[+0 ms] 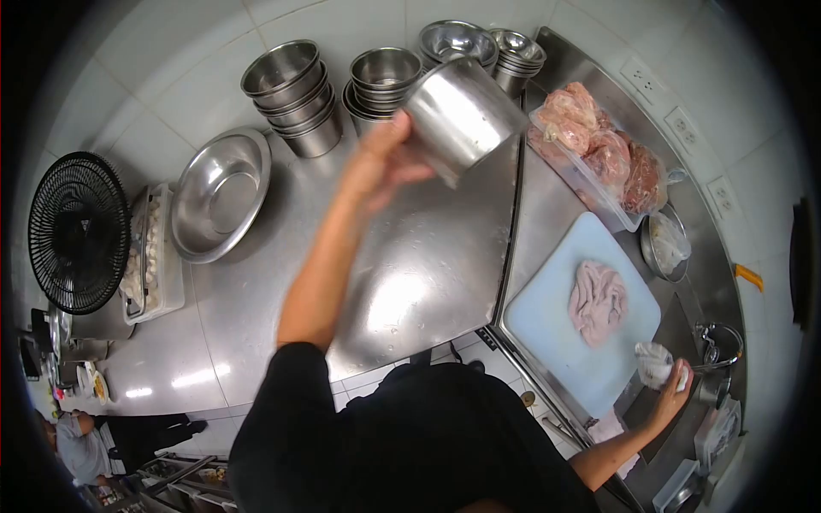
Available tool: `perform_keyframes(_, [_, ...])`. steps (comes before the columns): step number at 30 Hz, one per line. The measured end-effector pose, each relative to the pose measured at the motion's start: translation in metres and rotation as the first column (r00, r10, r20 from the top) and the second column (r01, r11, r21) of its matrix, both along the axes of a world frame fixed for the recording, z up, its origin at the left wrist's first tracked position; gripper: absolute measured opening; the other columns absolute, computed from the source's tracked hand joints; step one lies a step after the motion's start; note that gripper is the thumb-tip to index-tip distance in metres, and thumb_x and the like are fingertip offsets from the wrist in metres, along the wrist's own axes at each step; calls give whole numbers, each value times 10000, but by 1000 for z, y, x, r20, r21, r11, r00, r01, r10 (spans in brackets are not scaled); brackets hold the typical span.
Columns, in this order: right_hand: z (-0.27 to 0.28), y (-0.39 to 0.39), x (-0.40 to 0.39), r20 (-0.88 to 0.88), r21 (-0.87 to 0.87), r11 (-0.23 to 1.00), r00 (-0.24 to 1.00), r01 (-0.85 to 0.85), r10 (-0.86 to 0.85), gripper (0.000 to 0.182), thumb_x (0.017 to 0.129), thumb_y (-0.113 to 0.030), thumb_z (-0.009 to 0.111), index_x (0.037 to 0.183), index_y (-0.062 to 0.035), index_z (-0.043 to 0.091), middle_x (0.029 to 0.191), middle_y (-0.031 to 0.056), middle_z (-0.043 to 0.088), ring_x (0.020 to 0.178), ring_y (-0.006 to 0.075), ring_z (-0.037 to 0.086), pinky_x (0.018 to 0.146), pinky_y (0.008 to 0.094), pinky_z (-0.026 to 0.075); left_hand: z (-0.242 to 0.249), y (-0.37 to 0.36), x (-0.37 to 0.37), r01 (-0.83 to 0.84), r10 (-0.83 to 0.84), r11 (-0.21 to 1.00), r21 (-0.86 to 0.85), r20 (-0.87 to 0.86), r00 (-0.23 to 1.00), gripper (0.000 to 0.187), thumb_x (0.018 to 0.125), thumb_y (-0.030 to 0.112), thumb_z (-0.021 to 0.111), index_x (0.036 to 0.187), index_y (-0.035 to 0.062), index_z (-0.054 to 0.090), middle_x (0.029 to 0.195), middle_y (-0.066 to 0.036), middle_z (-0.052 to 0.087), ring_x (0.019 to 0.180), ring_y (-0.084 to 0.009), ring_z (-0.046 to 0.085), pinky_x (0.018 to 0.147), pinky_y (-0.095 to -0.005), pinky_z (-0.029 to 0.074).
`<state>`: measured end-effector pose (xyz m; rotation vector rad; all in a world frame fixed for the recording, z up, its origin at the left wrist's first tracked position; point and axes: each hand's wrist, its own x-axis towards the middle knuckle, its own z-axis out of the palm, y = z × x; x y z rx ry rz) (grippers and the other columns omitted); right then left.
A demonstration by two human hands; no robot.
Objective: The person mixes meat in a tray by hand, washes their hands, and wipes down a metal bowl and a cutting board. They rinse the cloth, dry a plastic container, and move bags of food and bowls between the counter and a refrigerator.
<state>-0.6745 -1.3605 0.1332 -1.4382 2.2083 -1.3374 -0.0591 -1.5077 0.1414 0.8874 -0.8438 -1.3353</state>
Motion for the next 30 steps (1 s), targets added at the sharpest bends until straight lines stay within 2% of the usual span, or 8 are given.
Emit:
perform_keyframes(4, [21, -45, 34, -35, -93, 991, 995, -95, 92, 329, 930, -312, 612, 1071, -15, 607, 946, 43, 580, 905, 139, 513, 853, 269, 416, -83, -8, -104, 448, -201, 885, 132, -758, 620, 747, 866, 622, 517, 1339, 52, 411, 1291, -290, 491, 1140, -454, 536, 944, -545, 475])
perform_keyframes(7, [49, -81, 69, -125, -166, 979, 987, -122, 102, 337, 929, -300, 613, 1104, -12, 613, 992, 49, 603, 943, 143, 531, 882, 268, 415, -87, 0, -131, 321, -157, 912, 254, -507, 848, 816, 841, 688, 494, 1320, 33, 414, 1281, -320, 475, 1134, -402, 545, 943, -525, 463])
perform_keyframes(9, [75, -97, 109, -155, -316, 920, 969, -231, 190, 338, 921, -281, 628, 1132, -18, 613, 1057, 58, 610, 972, 143, 547, 902, 270, 420, -89, 4, -125, 82, -101, 990, 114, 170, 980, 590, 821, 524, 619, 1193, 80, 507, 1359, -307, 413, 1147, -374, 548, 911, -457, 489])
perform_keyframes(11, [89, -113, 151, -121, -439, 846, 953, -302, 278, 362, 896, -265, 664, 1156, -20, 609, 1118, 69, 609, 1025, 154, 553, 916, 285, 433, -90, 4, -107, -13, 141, 984, -175, 742, 655, 380, 801, 360, 743, 1066, 128, 601, 1437, -294, 351, 1160, -347, 551, 879, -389, 515])
perform_keyframes(14, [101, -139, 213, -149, -344, 793, 863, -503, 483, 435, 821, -256, 736, 1181, -45, 611, 1154, 97, 613, 1052, 187, 573, 909, 313, 455, -109, 10, -97, 52, 426, 874, -483, 813, 398, 275, 730, 168, 795, 933, 130, 613, 1503, -261, 253, 1236, -375, 497, 874, -358, 514])
perform_keyframes(23, [43, -135, 221, 158, 57, 687, 686, -724, 710, 442, 819, -248, 725, 1207, -67, 613, 1121, 120, 652, 1004, 203, 618, 876, 352, 477, -130, 20, -73, -69, 326, 928, -366, 710, 624, 264, 736, 112, 782, 922, 91, 596, 1439, -196, 393, 1361, -340, 362, 1028, -404, 392])
perform_keyframes(28, [-22, -95, 195, 37, 331, 693, 742, -641, 669, 440, 818, -253, 719, 1202, -66, 612, 1235, 210, 587, 1133, 323, 568, 950, 415, 434, -128, 3, -84, -152, 367, 927, -343, 741, 563, 276, 781, 161, 755, 991, 82, 594, 1343, -192, 465, 1334, -340, 396, 1024, -366, 376])
perform_keyframes(30, [-40, -82, 190, -336, 303, 808, 737, -505, 587, 472, 810, -249, 720, 1223, -61, 592, 1319, 248, 503, 1211, 386, 486, 997, 449, 386, -130, -16, -84, -166, 363, 929, -329, 734, 575, 293, 801, 185, 734, 1041, 94, 592, 1341, -213, 460, 1320, -366, 400, 1020, -380, 375])
